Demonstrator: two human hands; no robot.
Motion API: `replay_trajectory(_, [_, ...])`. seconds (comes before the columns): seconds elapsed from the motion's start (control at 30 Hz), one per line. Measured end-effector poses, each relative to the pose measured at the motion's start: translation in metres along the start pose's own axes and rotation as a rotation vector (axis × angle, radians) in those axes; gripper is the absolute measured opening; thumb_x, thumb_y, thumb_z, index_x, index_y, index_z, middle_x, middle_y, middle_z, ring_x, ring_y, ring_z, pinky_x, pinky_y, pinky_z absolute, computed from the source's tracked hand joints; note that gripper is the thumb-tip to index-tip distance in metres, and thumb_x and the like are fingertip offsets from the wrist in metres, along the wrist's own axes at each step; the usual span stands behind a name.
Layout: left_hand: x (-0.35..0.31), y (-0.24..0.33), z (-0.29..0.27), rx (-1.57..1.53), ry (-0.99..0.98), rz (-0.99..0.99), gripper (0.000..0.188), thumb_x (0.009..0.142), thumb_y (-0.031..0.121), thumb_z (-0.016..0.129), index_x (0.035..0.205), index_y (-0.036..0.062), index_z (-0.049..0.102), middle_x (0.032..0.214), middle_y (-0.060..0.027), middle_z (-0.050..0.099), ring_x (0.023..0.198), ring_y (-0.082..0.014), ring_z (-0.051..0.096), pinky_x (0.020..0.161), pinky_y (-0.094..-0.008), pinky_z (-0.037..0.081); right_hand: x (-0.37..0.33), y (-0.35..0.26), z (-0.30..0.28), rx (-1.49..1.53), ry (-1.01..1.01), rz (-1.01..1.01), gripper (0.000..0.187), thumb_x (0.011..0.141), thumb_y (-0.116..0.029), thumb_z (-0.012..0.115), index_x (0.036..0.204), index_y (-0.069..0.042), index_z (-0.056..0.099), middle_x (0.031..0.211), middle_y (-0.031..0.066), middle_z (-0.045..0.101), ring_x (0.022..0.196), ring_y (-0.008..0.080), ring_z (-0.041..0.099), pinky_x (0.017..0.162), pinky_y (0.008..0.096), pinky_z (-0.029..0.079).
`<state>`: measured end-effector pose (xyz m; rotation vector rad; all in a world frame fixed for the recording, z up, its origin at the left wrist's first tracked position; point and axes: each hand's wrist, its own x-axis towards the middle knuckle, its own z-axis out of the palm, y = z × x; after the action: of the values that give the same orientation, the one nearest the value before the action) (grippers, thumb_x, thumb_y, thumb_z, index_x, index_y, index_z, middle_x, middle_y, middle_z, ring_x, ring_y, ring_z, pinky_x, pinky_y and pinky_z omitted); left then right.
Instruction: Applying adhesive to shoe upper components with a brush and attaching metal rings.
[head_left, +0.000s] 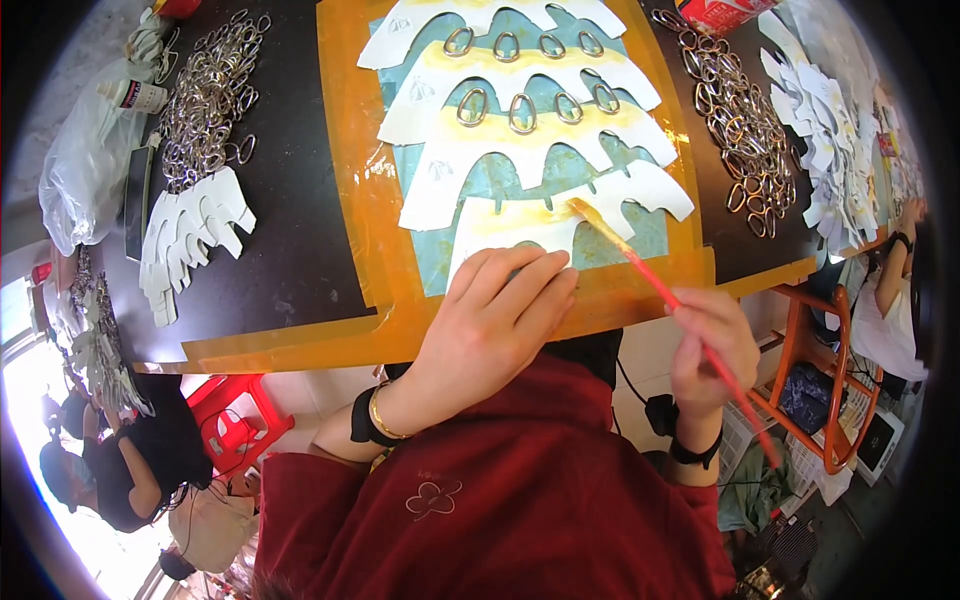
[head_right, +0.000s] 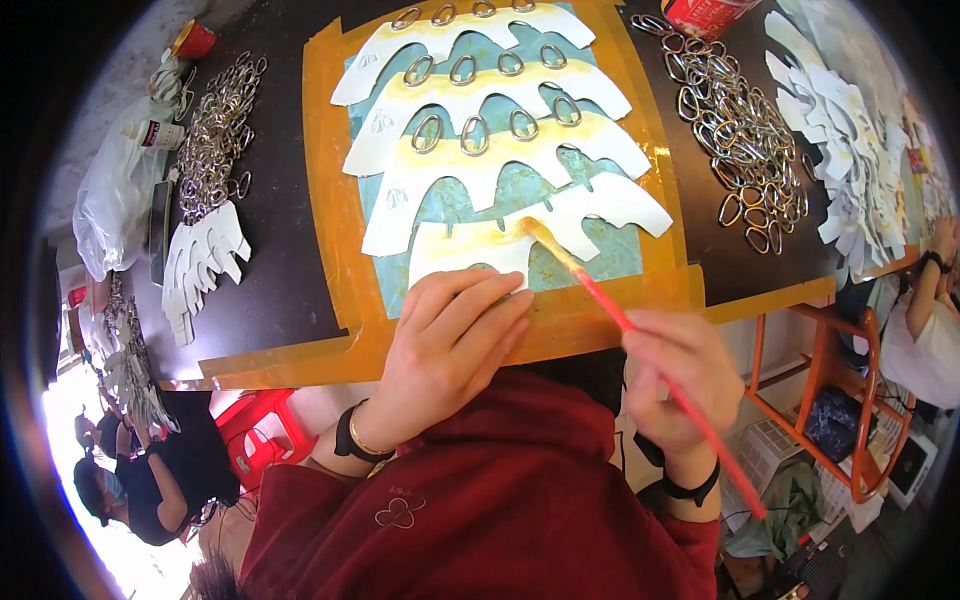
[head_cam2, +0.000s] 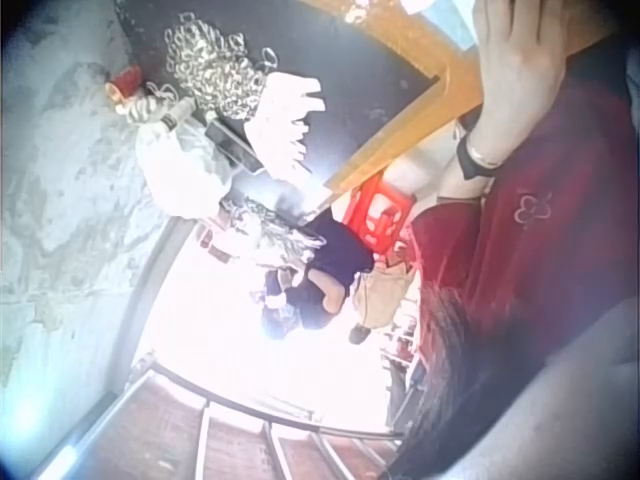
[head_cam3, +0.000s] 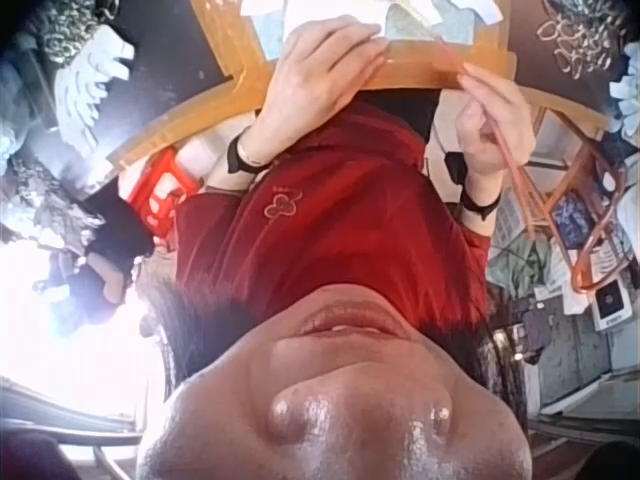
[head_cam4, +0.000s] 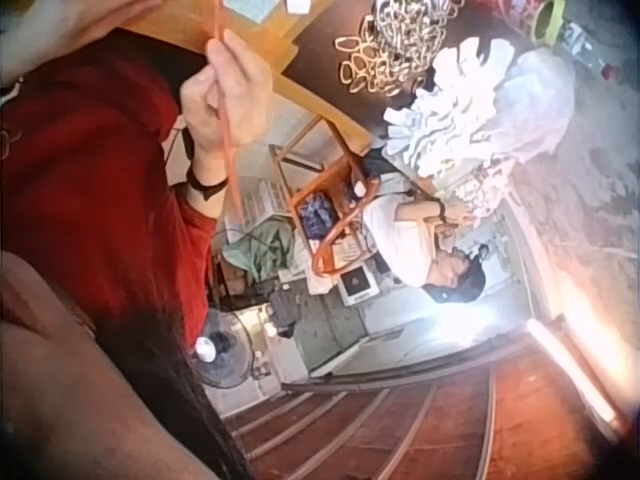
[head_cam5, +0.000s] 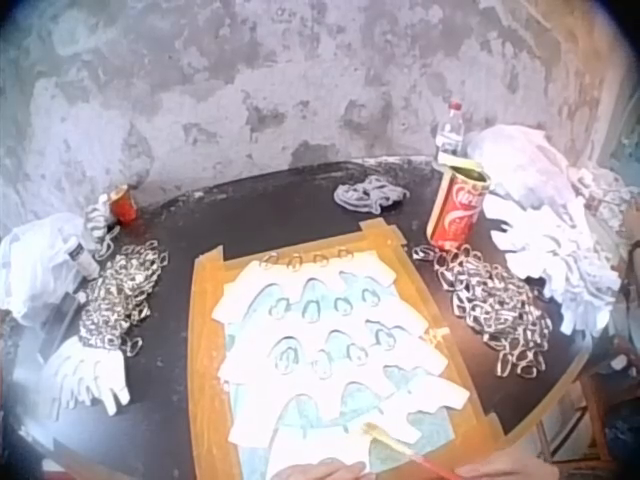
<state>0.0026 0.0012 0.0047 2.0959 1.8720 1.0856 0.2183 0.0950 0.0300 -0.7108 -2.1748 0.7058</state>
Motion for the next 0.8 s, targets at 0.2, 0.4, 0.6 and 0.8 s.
replay_trajectory(0.2, [-0.001,0.000,0.001,0.005,-0.008,-0.005,0.030,0.077,0.006,0.077,0.106,0.0022,0.070,0.111,-0.0069,0.067,0.100,-0.0243,0.062,0.085,-0.0386,0.048,-0.013,-0.003,0.006,-0.067,-0.188,-0.287,0.029,0.081,-0.005,0.071,0.111,-0.001,0.069,0.113,0.0179,0.064,0.083,0.0308,0.067,0.069,0.0392,0.056])
replay_trajectory(0.4, [0.000,0.001,0.000,-0.003,0.000,-0.006,0.030,0.077,0.005,0.077,0.106,0.0017,0.069,0.110,-0.0070,0.067,0.101,-0.0245,0.062,0.086,-0.0390,0.049,-0.025,0.006,0.019,-0.096,-0.195,-0.343,0.033,0.074,0.000,0.073,0.107,0.000,0.070,0.115,0.0191,0.062,0.084,0.0317,0.067,0.070,0.0406,0.057])
replay_trajectory(0.6, [-0.001,0.000,0.001,0.006,-0.001,-0.004,0.030,0.077,0.005,0.077,0.105,0.0019,0.069,0.110,-0.0070,0.067,0.100,-0.0248,0.062,0.085,-0.0391,0.049,-0.031,0.008,0.019,-0.125,-0.117,-0.310,0.032,0.072,0.004,0.072,0.104,0.001,0.071,0.115,0.0191,0.063,0.083,0.0325,0.067,0.071,0.0408,0.057])
replay_trajectory(0.8, [0.000,0.001,0.001,0.014,0.001,-0.003,0.029,0.077,0.005,0.076,0.106,0.0023,0.070,0.110,-0.0069,0.067,0.100,-0.0252,0.063,0.085,-0.0390,0.049,-0.032,0.015,0.015,-0.134,-0.025,-0.238,0.030,0.073,0.007,0.067,0.103,0.000,0.071,0.112,0.0185,0.066,0.086,0.0313,0.068,0.074,0.0380,0.057])
